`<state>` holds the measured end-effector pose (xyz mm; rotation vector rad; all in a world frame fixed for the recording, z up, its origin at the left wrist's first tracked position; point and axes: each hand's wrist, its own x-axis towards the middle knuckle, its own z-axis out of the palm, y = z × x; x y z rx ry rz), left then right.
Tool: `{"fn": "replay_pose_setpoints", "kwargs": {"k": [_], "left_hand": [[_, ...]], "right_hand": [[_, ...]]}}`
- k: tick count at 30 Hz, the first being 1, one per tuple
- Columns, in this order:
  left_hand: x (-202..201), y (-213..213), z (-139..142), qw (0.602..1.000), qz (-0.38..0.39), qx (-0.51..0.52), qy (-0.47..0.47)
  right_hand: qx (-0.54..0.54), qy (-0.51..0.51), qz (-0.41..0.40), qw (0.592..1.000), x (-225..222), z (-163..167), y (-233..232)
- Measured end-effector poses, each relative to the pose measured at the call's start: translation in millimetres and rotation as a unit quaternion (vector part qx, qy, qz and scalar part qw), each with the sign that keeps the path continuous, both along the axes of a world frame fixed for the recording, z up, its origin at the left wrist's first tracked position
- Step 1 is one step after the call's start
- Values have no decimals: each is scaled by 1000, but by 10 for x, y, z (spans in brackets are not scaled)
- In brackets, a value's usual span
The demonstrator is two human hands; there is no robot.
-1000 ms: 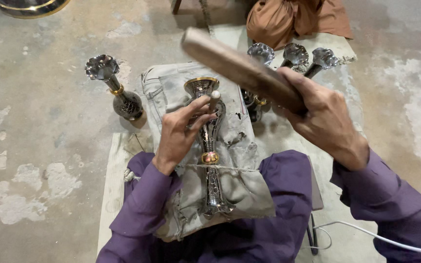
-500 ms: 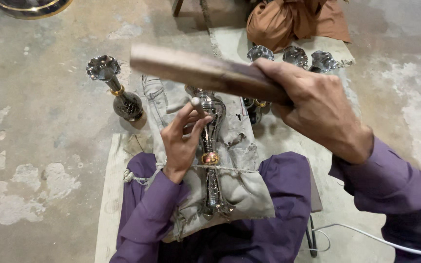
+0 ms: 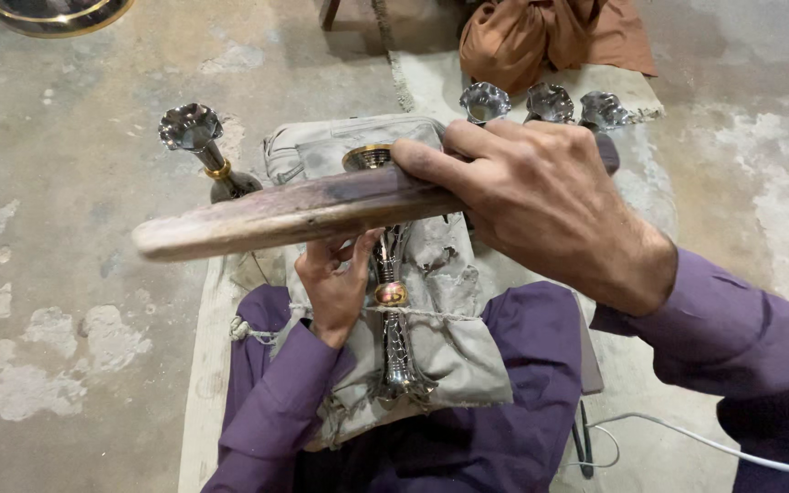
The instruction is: The person sits on the floor holding a small steel punch against an engraved metal vase and strikes the punch with a wooden mallet, working the pattern around the vase's body and neck. The vase rests on a cloth pad on their lap, with finished vases placed on the floor nearby.
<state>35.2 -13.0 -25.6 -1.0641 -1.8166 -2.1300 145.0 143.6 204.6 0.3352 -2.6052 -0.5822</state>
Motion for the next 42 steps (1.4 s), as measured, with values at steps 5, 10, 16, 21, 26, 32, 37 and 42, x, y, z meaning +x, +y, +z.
{"fn": "replay_pose_setpoints", "kwargs": {"k": [5,10,16,21,26,32,37,42], "left_hand": [[18,-10,34,998,33,-45,-5],[-21,28,-59,999,47,-25,5],[-11,10,-217,995,80,-54,36],[-16,20,-219,984,129,-93,87],[-21,13,-112,997,52,-53,28],[4,15,82,997,18,-60,39],[-24,25,209,996,-11,-73,51],[-37,17,246,999,-27,-25,38]], "right_hand": [[98,49,-1,994,-26,18,-52],[79,-9,-35,996,-2,45,-126],[10,-34,-21,999,39,-5,-45],[5,-10,-16,1000,113,-49,-12],[84,33,-38,995,138,-96,6],[41,-11,-77,996,101,-255,87],[-249,-21,-25,968,110,-361,235],[-286,-18,-81,955,269,-385,387]]}}
